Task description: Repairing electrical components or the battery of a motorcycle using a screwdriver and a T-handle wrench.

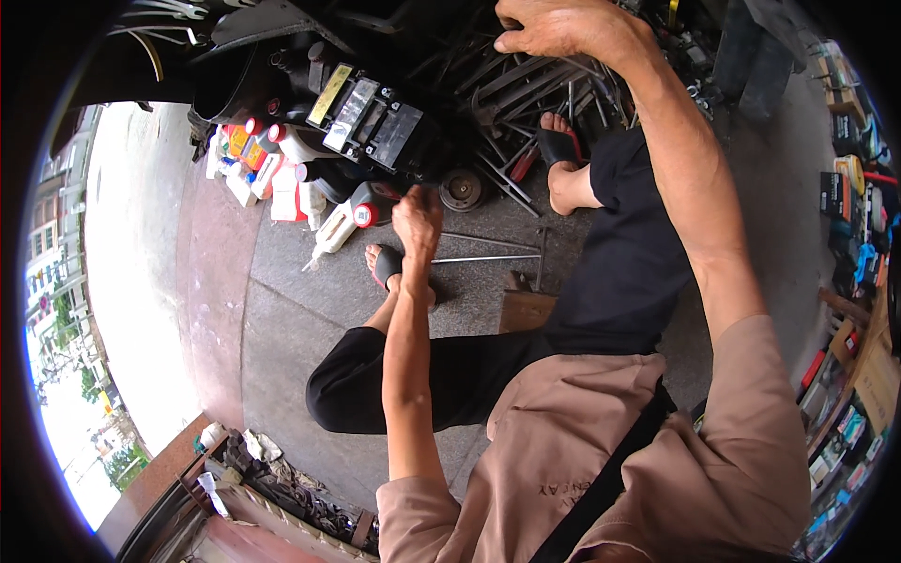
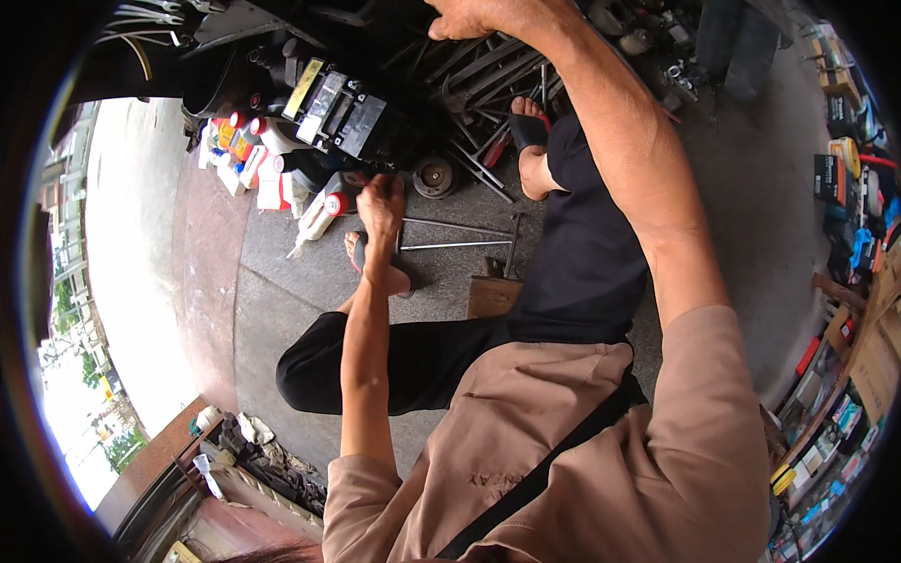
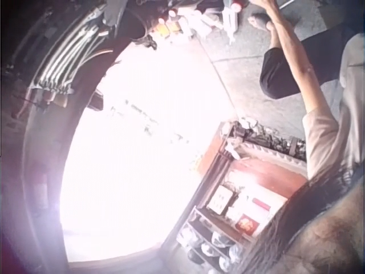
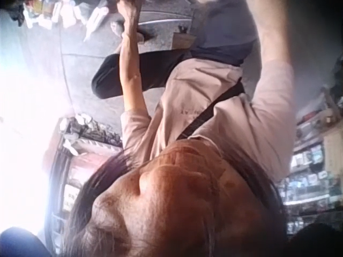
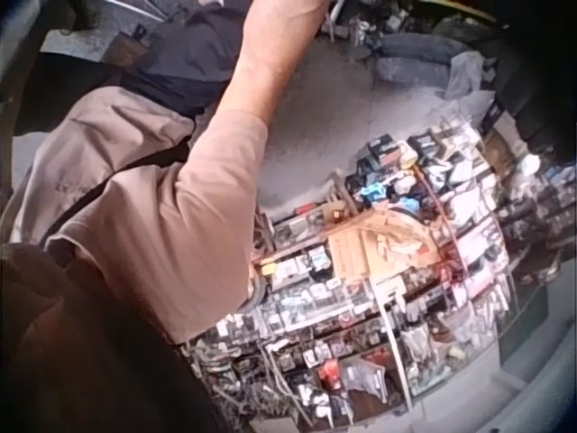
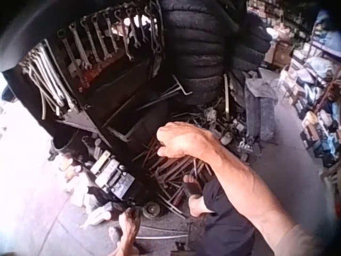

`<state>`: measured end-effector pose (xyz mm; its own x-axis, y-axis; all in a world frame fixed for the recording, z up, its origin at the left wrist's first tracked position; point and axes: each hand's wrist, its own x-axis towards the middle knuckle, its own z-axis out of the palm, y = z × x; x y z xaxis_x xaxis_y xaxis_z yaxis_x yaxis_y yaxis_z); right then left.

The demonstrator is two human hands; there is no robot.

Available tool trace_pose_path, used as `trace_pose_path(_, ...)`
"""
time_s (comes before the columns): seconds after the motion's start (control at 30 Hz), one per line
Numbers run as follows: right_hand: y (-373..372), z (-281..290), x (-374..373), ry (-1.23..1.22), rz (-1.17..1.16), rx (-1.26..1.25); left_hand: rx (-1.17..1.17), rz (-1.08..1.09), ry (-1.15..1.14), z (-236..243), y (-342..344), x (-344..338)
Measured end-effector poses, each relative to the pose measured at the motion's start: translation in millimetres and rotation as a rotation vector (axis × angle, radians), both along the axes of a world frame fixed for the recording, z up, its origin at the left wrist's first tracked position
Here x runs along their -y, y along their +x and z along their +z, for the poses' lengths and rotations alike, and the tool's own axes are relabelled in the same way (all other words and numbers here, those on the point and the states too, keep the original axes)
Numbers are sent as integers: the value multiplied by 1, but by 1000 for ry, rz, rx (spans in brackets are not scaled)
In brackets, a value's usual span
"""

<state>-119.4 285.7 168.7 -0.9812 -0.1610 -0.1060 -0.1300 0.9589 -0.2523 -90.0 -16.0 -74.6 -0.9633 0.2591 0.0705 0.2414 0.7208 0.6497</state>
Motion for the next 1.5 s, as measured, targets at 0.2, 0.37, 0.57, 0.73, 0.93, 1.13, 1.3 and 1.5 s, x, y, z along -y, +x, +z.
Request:
trace_pose_path(0.2,-19,-9,18,127,-172,211,-259,145,-221,71,-90,38)
trace_pose_path(0.37,-66,-63,69,-163,-46,44,-77,18,-304,65,-111,37)
trace_pose_path(0.57,-116,-97,122,-241,-259,107,-132,73,-346,59,-114,28)
trace_pose_path(0.73,-137,-129,146,-79,-186,135,-98,110,-148,56,-111,29)
trace_pose_path(0.93,-143,-148,153,39,-89,175,-112,176,-22,49,-111,36)
trace_pose_path(1.13,-145,-151,156,103,-37,150,-183,144,-279,48,-113,28)
trace_pose_path(1.3,-144,-153,159,134,-30,64,-212,104,-302,46,-116,28)
trace_pose_path(1.5,-143,-146,162,183,3,63,-248,101,-514,48,-113,19)
